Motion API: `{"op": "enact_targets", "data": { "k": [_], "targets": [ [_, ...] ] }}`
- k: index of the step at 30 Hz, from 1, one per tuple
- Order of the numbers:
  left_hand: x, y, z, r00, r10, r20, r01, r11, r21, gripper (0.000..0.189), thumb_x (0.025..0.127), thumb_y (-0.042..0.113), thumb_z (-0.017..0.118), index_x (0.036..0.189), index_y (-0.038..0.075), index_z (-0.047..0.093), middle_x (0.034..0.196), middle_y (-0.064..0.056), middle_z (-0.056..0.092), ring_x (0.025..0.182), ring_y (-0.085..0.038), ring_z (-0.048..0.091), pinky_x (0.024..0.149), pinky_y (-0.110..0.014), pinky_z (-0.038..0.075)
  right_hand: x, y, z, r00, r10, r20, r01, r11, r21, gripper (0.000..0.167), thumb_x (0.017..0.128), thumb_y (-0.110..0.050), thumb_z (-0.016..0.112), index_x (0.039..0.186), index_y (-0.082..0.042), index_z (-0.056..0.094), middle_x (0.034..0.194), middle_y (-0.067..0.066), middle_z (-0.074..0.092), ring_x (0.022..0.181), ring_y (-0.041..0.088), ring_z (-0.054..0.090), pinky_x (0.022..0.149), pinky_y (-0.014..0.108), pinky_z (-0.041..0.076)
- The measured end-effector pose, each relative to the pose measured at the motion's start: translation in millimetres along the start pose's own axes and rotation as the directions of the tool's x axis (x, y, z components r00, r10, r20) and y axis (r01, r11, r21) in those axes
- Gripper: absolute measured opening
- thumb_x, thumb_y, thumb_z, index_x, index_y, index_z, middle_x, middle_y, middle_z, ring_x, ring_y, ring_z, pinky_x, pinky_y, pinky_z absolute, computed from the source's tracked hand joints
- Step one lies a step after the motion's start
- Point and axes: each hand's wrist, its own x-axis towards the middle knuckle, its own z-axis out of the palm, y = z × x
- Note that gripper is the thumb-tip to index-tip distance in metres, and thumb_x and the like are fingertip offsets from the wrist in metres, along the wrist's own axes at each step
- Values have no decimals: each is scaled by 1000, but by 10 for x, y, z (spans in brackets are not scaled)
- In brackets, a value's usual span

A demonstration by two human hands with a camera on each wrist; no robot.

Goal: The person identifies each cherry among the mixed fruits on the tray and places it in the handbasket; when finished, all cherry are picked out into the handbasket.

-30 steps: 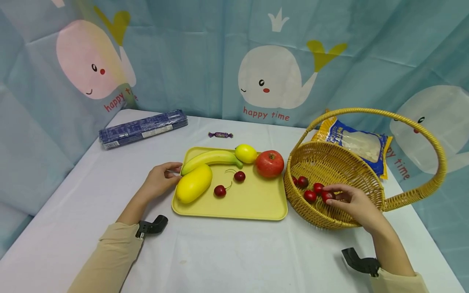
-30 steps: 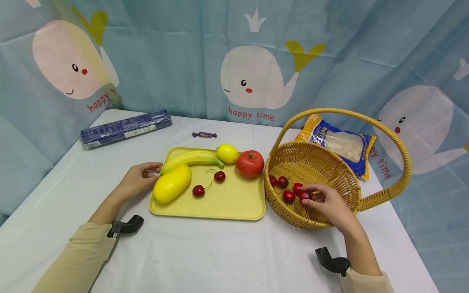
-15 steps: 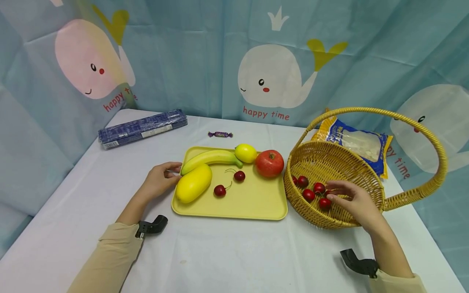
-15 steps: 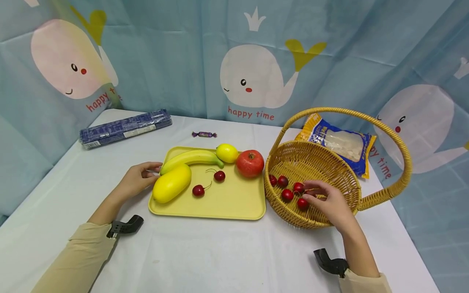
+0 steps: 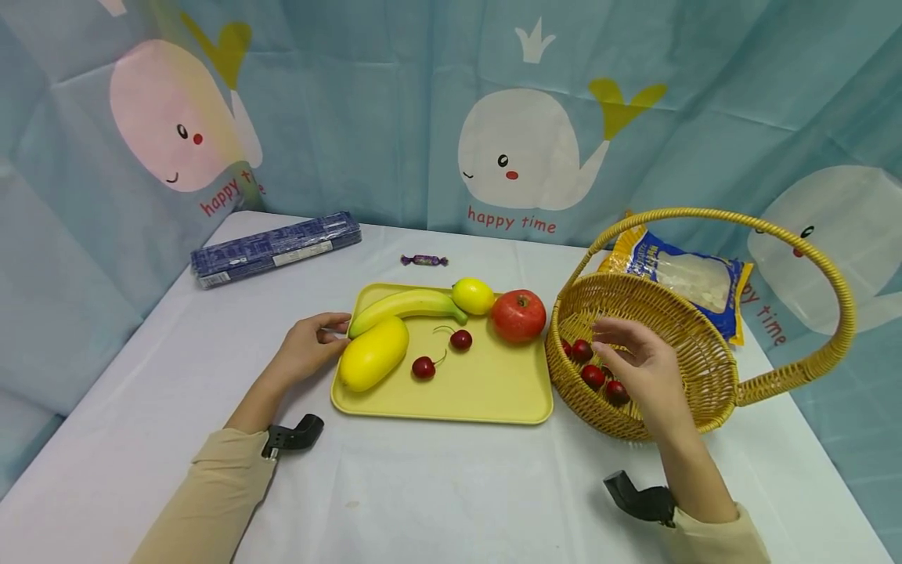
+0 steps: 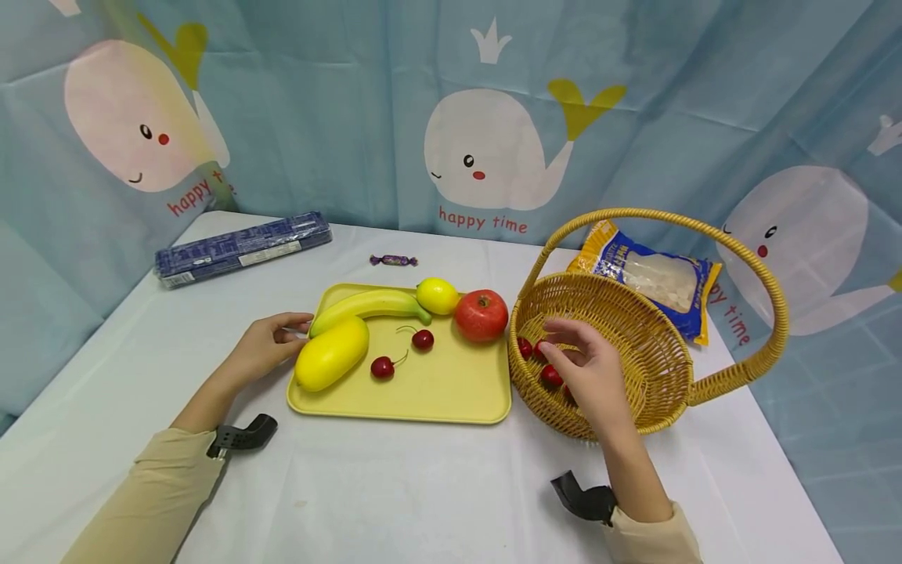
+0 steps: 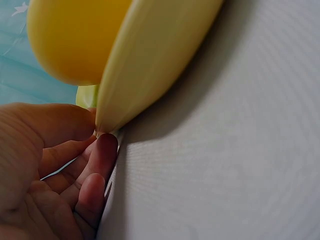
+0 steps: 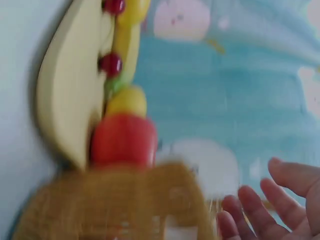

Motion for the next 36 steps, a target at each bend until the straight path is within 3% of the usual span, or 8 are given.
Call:
{"op": "enact_targets", "data": {
  "k": [7, 12, 15, 22, 28, 36],
  "targets": [
    [0, 1, 1, 1000, -4, -2, 4, 1000, -7, 46, 86, 8, 61, 128, -4, 50, 112, -20, 59, 84, -23, 61, 69, -23, 46, 73, -111, 546, 996, -92, 16, 89, 986, 143, 33, 86, -2, 62, 118, 3, 57, 111, 16, 58, 97, 18, 57, 79, 20, 48],
    [-6, -10, -4, 1000, -10, 1, 10, 1000, -7, 47, 86, 8, 61, 129, -3, 49, 113, -20, 59, 85, -24, 60, 70, -24, 47, 180, -62, 929, 996, -44, 72, 29, 979, 202, 32, 85, -4, 64, 115, 3, 59, 111, 21, 59, 96, 22, 58, 79, 22, 48],
    [-8, -19, -2, 1000, -12, 0, 12, 1000, -9, 46, 86, 9, 61, 129, -3, 49, 113, -20, 59, 85, -23, 61, 70, -24, 47, 262, 61, 1140, 993, -7, 117, -11, 987, 158, 30, 84, -6, 66, 113, 1, 61, 111, 19, 61, 95, 24, 59, 79, 26, 49],
    [4, -13, 0, 1000, -4, -3, 4, 1000, -16, 46, 85, 8, 61, 129, -3, 50, 113, -20, 59, 84, -23, 60, 69, -23, 46, 425, 146, 1446, 977, 75, 198, -63, 996, -68, 26, 80, -5, 70, 106, -2, 66, 103, 12, 66, 92, 26, 62, 76, 36, 51],
    [9, -3, 0, 1000, -11, -2, 11, 1000, -12, 46, 86, 9, 61, 129, -3, 50, 113, -19, 59, 84, -21, 60, 70, -25, 46, 554, 160, 1552, 956, 153, 249, -91, 966, -241, 26, 77, -6, 73, 102, -8, 69, 102, 4, 66, 89, 22, 61, 78, 33, 50],
    [10, -15, 4, 1000, -7, -2, 7, 1000, -3, 46, 86, 9, 62, 129, -3, 50, 112, -19, 60, 84, -22, 60, 72, -27, 46, 578, 155, 1602, 923, 205, 325, -85, 933, -349, 24, 78, -6, 73, 101, -9, 69, 101, 3, 64, 84, 20, 55, 74, 30, 46]
  ]
}}
